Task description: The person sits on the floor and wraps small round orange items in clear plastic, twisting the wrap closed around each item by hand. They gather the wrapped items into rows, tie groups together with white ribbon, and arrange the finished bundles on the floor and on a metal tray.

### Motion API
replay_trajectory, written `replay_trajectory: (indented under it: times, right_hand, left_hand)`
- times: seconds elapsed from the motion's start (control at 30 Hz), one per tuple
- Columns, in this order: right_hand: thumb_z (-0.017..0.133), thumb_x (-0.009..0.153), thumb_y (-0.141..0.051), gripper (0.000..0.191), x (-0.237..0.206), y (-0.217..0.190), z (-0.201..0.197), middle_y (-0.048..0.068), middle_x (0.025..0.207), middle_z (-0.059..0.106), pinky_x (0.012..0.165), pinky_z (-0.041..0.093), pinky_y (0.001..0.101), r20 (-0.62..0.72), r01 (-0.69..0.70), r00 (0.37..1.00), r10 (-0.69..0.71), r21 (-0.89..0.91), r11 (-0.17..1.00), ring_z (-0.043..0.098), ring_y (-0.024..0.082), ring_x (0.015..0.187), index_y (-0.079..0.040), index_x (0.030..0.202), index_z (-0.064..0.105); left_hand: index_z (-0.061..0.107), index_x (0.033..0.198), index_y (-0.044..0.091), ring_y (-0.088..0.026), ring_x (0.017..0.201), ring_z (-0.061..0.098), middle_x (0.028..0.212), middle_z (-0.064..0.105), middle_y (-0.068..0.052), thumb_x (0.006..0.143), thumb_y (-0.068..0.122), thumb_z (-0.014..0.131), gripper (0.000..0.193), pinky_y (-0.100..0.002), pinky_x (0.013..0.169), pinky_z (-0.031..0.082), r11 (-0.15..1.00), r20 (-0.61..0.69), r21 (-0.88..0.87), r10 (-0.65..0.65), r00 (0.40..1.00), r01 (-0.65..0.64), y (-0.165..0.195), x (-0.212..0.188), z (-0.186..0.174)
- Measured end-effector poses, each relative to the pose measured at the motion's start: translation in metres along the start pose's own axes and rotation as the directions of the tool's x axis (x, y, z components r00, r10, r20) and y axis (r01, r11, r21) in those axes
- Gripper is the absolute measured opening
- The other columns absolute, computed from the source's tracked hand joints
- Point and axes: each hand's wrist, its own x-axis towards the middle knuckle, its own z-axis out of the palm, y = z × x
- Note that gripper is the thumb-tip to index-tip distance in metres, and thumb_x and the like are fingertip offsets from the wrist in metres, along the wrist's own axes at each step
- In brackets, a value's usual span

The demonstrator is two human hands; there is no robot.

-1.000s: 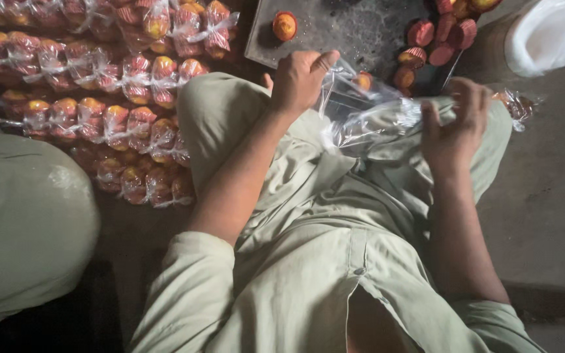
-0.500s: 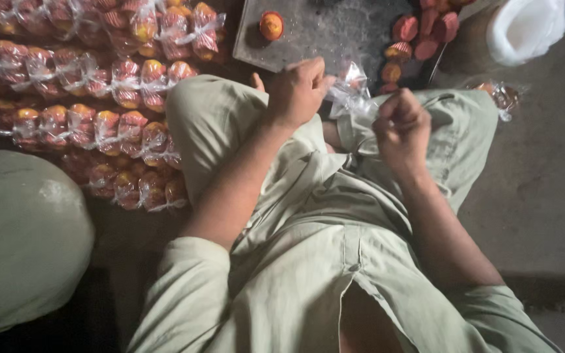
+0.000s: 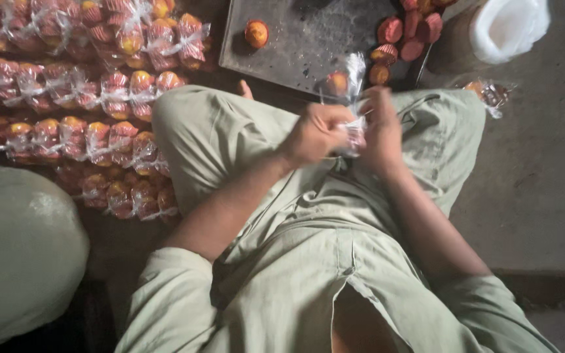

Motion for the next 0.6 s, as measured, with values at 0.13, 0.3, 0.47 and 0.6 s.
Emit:
replay_trajectory:
  times: [0.13, 0.3, 0.47, 0.6]
  right_hand:
    - [0.063, 0.089, 0.013, 0.035, 0.016, 0.029, -0.013, 0.007, 0.110, 0.069, 0.079, 0.053, 0.0316, 0.121, -0.339, 0.909, 0.399, 0.770, 0.540, 0.060, 0.016, 0.092, -0.003, 0.119, 0.056]
    - [0.063, 0.087, 0.007, 0.033, -0.003, 0.019, -0.041, 0.017, 0.102, 0.066, 0.089, 0.051, 0.0356, 0.571, -0.411, 0.808, 0.148, 0.364, 0.836, 0.062, 0.026, 0.101, 0.000, 0.117, 0.074]
    - [0.081, 0.072, -0.024, 0.053, 0.017, 0.002, -0.016, 0.022, 0.132, 0.062, 0.091, 0.052, 0.0414, 0.426, 0.460, 0.849, -0.313, -0.303, 0.835, 0.059, 0.047, 0.116, -0.008, 0.120, 0.065]
    - [0.080, 0.076, -0.015, 0.067, 0.045, 0.027, -0.043, 0.020, 0.121, 0.062, 0.083, 0.053, 0.0438, 0.648, 0.049, 0.759, -0.071, 0.052, 0.997, 0.063, 0.037, 0.100, -0.008, 0.139, 0.059]
  left_hand:
    - [0.055, 0.115, 0.004, -0.006, 0.072, 0.052, 0.089, 0.056, 0.000, 0.085, -0.008, 0.057, 0.032, -0.025, 0.061, 0.045, 0.967, 0.203, -0.141, -0.182, 0.962, 0.212, -0.029, -0.003, 0.002]
    - [0.057, 0.122, 0.006, -0.015, 0.089, 0.069, 0.103, 0.067, -0.008, 0.088, -0.008, 0.054, 0.037, -0.032, 0.081, 0.057, 0.998, -0.210, 0.013, 0.055, 0.976, -0.054, -0.049, 0.030, -0.018]
    - [0.066, 0.114, 0.007, -0.035, 0.090, 0.073, 0.101, 0.069, -0.016, 0.085, -0.002, 0.065, 0.030, -0.042, 0.078, 0.057, 0.914, 0.007, 0.404, -0.033, 0.999, 0.027, -0.044, 0.018, 0.013]
    - [0.064, 0.108, 0.008, -0.043, 0.093, 0.070, 0.105, 0.067, -0.022, 0.095, 0.015, 0.061, 0.015, -0.051, 0.079, 0.056, 0.542, -0.221, 0.796, -0.155, 0.963, 0.270, -0.049, 0.033, -0.028]
